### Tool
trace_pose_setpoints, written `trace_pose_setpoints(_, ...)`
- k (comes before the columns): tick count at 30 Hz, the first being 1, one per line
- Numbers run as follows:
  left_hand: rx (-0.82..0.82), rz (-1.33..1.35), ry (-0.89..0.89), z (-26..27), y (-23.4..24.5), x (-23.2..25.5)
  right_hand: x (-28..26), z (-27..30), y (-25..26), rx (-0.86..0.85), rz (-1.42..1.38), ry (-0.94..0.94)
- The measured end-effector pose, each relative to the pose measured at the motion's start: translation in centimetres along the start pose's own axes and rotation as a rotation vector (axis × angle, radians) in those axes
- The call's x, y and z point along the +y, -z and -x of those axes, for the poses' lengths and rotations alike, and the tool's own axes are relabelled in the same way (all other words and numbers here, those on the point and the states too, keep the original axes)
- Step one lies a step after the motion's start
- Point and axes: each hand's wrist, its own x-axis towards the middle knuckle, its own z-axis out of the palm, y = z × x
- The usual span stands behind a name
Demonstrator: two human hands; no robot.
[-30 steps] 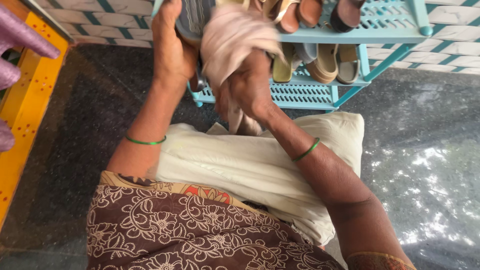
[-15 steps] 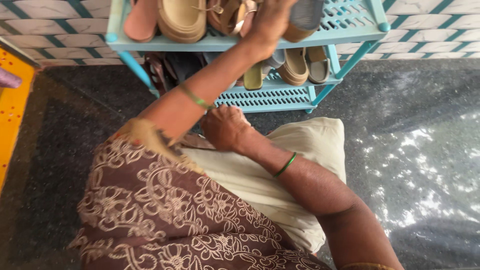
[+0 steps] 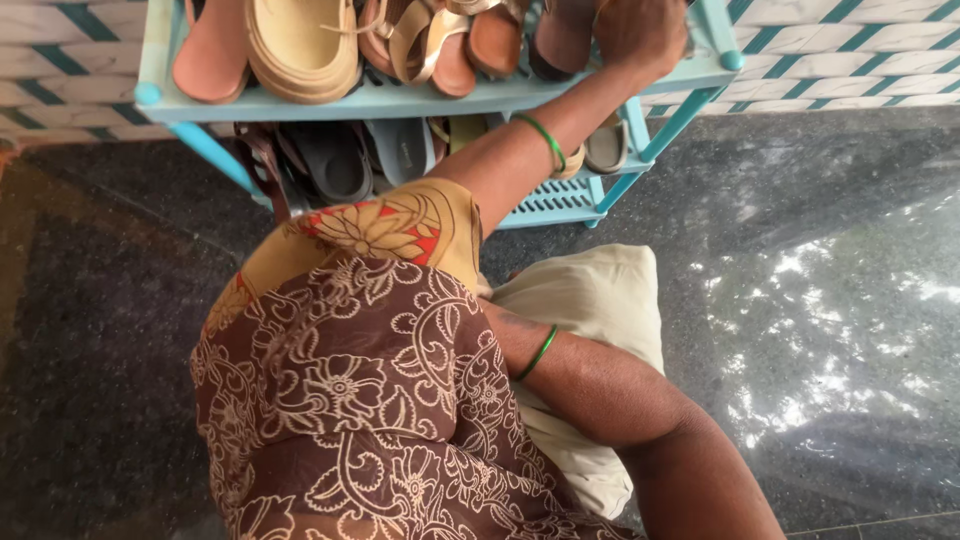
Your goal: The person wipes several pairs of shoes and sandals from a blue plastic rack with a cloth, cleaning the soles and tops of each item before placing them back on the shelves.
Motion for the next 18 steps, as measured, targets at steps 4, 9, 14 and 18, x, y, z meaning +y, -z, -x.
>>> trace_pose_setpoints(4,-0.260,-0.094,0.007,-0.5,2.7,-0.6,-0.8,0.9,-0.7,-0.012,0.001,0.049)
trace_pose_setpoints(9,-0.655,0.228,-0.421,-1.5,12.2,-4.8,-1.6,2.2,-1.0,-0.050,0.011,0.111)
trace_pose_setpoints(14,-0.886,0.201,-0.210,-2.7,34.1,-6.6,-3.7,1.3,-1.4,0.000,-0.006,0.139)
trace_pose_setpoints(18,-1.082,-0.117,0.107,-0.3,47.5,-10.1,-3.5,1.5,-1.1,-0.064,0.071,0.158)
